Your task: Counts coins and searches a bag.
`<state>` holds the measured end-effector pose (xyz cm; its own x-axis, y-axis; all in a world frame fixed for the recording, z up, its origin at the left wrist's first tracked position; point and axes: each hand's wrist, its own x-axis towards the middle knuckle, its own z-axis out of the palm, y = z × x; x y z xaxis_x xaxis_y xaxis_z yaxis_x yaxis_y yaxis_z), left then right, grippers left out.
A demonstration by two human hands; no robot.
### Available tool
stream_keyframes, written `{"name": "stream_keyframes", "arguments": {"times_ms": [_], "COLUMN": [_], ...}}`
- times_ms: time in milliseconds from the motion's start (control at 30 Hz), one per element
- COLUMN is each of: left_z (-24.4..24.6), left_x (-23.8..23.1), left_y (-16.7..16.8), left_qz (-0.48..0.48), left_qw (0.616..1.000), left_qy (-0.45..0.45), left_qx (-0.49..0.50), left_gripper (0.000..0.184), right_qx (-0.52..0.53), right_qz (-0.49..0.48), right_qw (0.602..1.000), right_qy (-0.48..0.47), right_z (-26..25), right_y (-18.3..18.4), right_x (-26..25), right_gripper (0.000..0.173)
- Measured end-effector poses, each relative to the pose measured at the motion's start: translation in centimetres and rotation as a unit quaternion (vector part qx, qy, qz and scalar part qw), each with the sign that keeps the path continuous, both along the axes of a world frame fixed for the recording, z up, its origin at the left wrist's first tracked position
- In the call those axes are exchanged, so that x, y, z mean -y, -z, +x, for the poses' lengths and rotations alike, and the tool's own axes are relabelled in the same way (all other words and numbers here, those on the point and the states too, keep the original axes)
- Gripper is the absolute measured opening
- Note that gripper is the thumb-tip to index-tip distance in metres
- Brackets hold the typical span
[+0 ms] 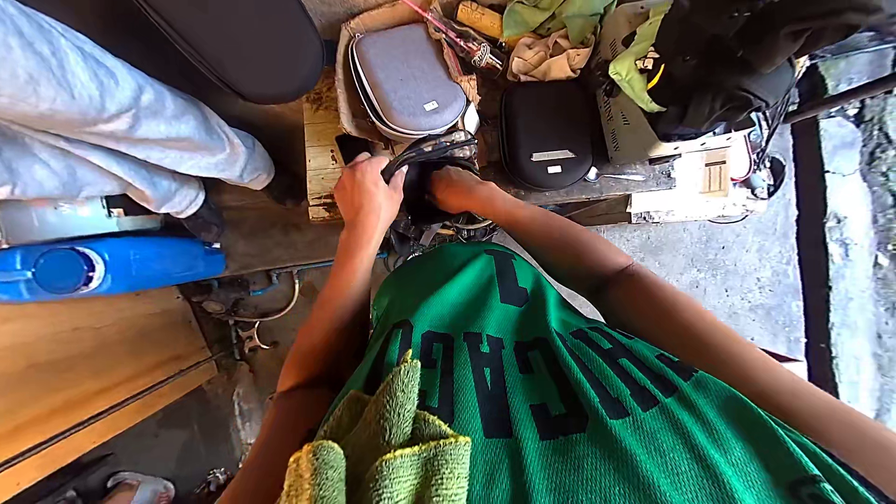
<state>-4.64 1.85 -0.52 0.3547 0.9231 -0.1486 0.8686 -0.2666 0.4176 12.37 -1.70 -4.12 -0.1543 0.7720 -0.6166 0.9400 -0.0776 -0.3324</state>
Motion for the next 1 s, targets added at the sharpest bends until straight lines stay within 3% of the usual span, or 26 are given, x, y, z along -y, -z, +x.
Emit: {"name": "stream_keyframes", "arguments": {"times_ms": [133, 233, 333, 467, 633, 767, 900, 1000], "left_z": [-1.2, -4.6, -7.0, -5.8, -2.8, -3.8, -6.5, -7.2], "left_x": [0.5, 1.7, 4.0, 5.7, 5.2, 5.2, 4.2, 3.6], "left_y": [0.7, 1.7, 4.2, 8.7, 11.3, 11.3, 9.5, 6.8], "left_qz": [0.054, 0.011, -0.121, -0.211, -0.205, -0.192, -0.225, -0.249], "left_qw": [0.987, 0.958, 0.97, 0.977, 0.978, 0.98, 0.955, 0.943], "left_qy": [-0.014, 0.008, 0.028, 0.006, -0.038, 0.025, 0.146, 0.142], "left_qx": [0.148, 0.287, 0.21, 0.036, 0.027, 0.055, 0.125, 0.172], "left_gripper": [0.04, 0.018, 0.018, 0.048, 0.037, 0.031, 0.036, 0.039], "right_qx": [0.045, 0.051, 0.041, 0.034, 0.035, -0.027, -0.074, -0.107], "right_qz": [-0.047, -0.054, -0.064, -0.101, -0.07, -0.038, 0.005, 0.091], "right_qw": [0.998, 0.997, 0.997, 0.993, 0.996, 0.997, 0.996, 0.988], "right_qy": [0.006, -0.007, -0.025, -0.059, -0.053, -0.065, -0.045, -0.07], "right_z": [-0.2, 0.0, 0.5, 0.3, 0.6, 1.2, 1.2, -0.1], "right_y": [1.3, 1.4, 1.9, 1.7, 1.5, -0.1, -1.6, -2.8], "right_x": [-0.2, -0.3, -0.5, -0.9, -0.9, 0.1, 2.0, 3.4], "right_gripper": [0.039, 0.038, 0.033, 0.04, 0.043, 0.04, 0.039, 0.032]}}
